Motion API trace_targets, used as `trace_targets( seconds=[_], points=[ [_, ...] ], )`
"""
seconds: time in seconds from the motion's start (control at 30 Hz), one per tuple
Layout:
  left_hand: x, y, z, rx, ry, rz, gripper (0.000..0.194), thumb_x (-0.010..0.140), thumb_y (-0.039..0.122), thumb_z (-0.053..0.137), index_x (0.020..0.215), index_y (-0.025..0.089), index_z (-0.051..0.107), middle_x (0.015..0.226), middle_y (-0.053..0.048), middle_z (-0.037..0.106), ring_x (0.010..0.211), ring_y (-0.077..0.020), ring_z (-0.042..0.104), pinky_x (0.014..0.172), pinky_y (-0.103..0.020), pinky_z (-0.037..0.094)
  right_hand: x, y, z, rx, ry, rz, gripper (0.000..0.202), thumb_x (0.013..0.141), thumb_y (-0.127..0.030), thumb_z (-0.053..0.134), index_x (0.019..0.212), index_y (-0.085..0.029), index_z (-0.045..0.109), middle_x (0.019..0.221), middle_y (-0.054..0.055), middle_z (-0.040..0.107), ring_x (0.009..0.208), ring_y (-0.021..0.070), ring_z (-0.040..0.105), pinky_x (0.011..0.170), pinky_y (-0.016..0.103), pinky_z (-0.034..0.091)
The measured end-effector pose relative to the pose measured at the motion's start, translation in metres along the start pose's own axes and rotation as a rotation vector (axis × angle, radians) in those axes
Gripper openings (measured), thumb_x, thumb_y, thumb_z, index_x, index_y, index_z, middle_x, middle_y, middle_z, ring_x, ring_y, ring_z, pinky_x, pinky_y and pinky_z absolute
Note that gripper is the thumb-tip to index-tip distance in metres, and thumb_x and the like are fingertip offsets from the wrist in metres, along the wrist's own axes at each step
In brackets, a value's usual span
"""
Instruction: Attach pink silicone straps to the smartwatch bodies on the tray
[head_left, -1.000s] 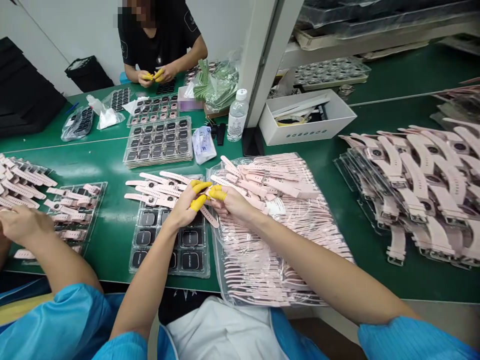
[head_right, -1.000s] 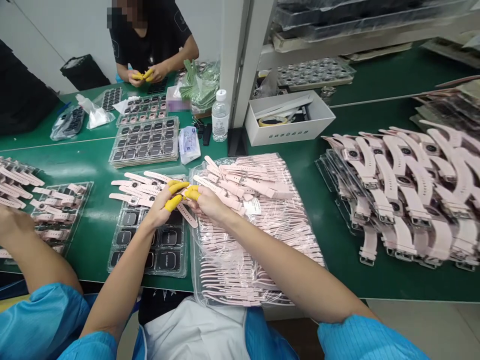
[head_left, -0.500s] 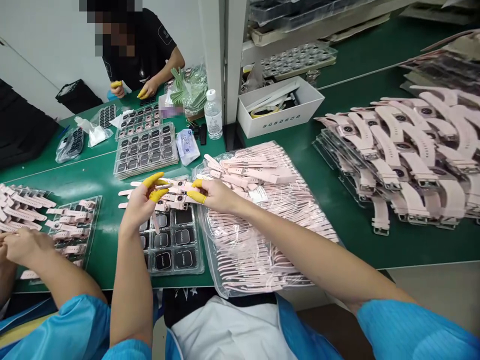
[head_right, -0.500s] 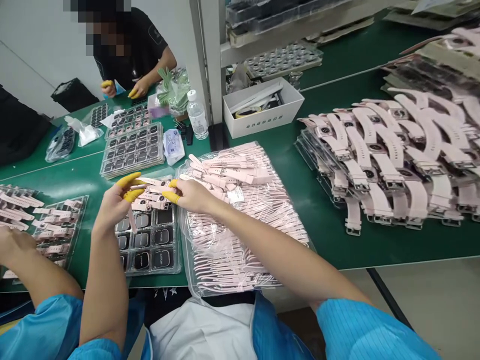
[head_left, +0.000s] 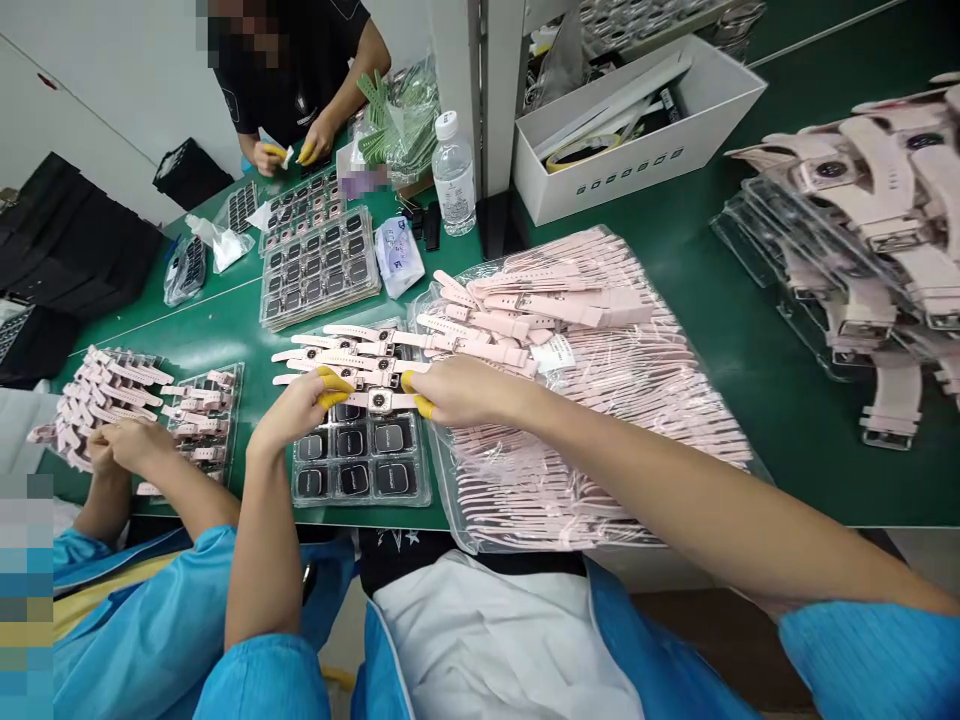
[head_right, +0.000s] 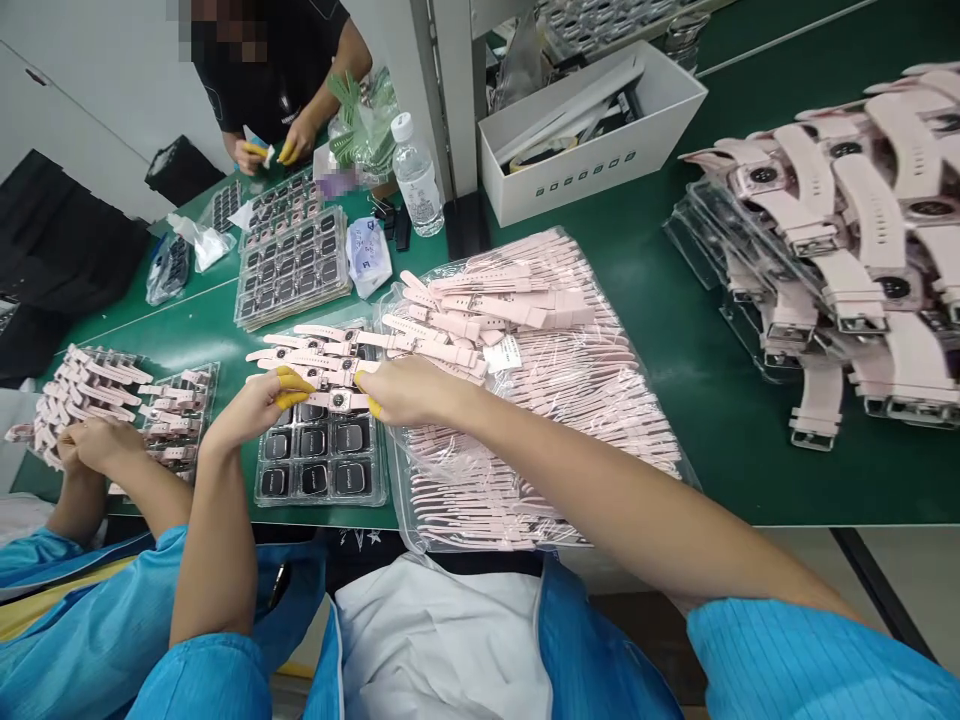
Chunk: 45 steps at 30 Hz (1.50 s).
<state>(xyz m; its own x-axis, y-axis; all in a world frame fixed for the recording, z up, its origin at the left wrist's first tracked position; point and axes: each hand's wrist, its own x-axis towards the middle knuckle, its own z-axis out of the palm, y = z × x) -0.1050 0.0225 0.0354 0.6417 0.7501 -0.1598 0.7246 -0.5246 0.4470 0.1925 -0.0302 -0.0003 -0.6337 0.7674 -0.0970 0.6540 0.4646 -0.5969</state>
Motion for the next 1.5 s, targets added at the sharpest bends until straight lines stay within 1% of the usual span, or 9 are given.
trace_targets(
  seconds=[0.17,0.33,0.43,0.57,0.77,0.97,1.2,1.4,1.5],
  points=[
    [0.007,-0.004,0.018,0.148,-0.009,0.002,0.023,0.102,0.026,0.053,0.11,0.022,0.074,0.108,-0.01,0.065,0.101,-0.0252,0.064,0.093,-0.044,0.054,0.001,-0.001,0.004,-0.14,-0.081,0.015,0.014,0.096,-0.018,0.051,0.098,-0.017,0.064,0.077,0.009,0.065,0.058,0.018,0.048,0.058,0.034,0.03],
    [0.002,-0.007,0.039,0.261,0.221,0.025,0.014,0.101,0.024,0.055,0.109,0.02,0.066,0.12,-0.012,0.063,0.114,-0.0284,0.06,0.101,-0.05,0.05,-0.002,-0.001,-0.001,-0.167,-0.028,0.012,0.013,0.097,-0.019,0.054,0.096,-0.017,0.067,0.083,0.01,0.068,0.063,0.0185,0.052,0.058,0.034,0.032],
    [-0.013,-0.004,0.043,0.32,0.323,0.006,0.011,0.101,0.026,0.055,0.105,0.019,0.063,0.121,-0.014,0.061,0.114,-0.0295,0.059,0.102,-0.051,0.05,-0.006,0.003,-0.013,-0.189,0.076,0.094,0.015,0.098,-0.02,0.054,0.097,-0.015,0.068,0.095,0.014,0.069,0.067,0.0194,0.056,0.059,0.034,0.035],
    [-0.034,0.003,0.044,0.38,0.204,-0.055,0.016,0.102,0.025,0.053,0.112,0.019,0.065,0.115,-0.012,0.065,0.11,-0.0298,0.061,0.096,-0.048,0.054,-0.018,0.017,-0.032,-0.29,0.223,0.344,0.022,0.098,-0.023,0.055,0.106,-0.01,0.07,0.106,0.021,0.068,0.073,0.0246,0.063,0.063,0.036,0.039],
    [-0.04,0.013,0.049,0.62,0.033,-0.132,0.033,0.097,0.023,0.056,0.128,0.015,0.065,0.12,-0.017,0.067,0.105,-0.0355,0.061,0.085,-0.049,0.055,-0.029,0.025,-0.042,-0.32,0.088,0.502,0.022,0.089,-0.023,0.067,0.106,-0.011,0.073,0.102,0.022,0.069,0.081,0.0316,0.068,0.07,0.04,0.045],
    [-0.033,0.013,0.057,0.663,0.092,-0.137,0.024,0.098,0.021,0.055,0.117,0.014,0.068,0.114,-0.018,0.067,0.107,-0.0355,0.06,0.087,-0.049,0.055,-0.027,0.022,-0.043,-0.349,0.035,0.477,0.02,0.083,-0.007,0.059,0.097,-0.012,0.072,0.093,0.018,0.068,0.078,0.0264,0.066,0.064,0.034,0.044],
    [-0.03,0.011,0.056,0.596,0.136,-0.125,0.022,0.097,0.017,0.055,0.112,0.017,0.071,0.107,-0.015,0.07,0.103,-0.0327,0.064,0.09,-0.047,0.057,-0.027,0.029,-0.046,-0.211,0.254,0.325,0.015,0.091,-0.017,0.058,0.104,-0.015,0.066,0.103,0.016,0.068,0.096,0.0299,0.064,0.066,0.034,0.043],
    [-0.033,0.009,0.04,0.419,0.062,-0.175,0.019,0.099,0.021,0.056,0.108,0.018,0.072,0.103,-0.012,0.072,0.097,-0.0296,0.068,0.083,-0.043,0.059,-0.015,0.025,-0.043,0.126,0.338,0.226,0.014,0.098,-0.028,0.059,0.109,-0.022,0.065,0.095,0.007,0.073,0.077,0.0209,0.064,0.061,0.03,0.036],
    [-0.033,0.018,0.021,0.226,0.123,-0.147,0.019,0.101,0.026,0.056,0.107,0.019,0.072,0.103,-0.01,0.072,0.095,-0.0265,0.069,0.08,-0.039,0.058,-0.011,0.019,-0.038,0.144,0.404,0.182,0.019,0.095,-0.031,0.061,0.112,-0.022,0.061,0.086,0.004,0.07,0.07,0.0194,0.059,0.06,0.03,0.033]
  ],
)
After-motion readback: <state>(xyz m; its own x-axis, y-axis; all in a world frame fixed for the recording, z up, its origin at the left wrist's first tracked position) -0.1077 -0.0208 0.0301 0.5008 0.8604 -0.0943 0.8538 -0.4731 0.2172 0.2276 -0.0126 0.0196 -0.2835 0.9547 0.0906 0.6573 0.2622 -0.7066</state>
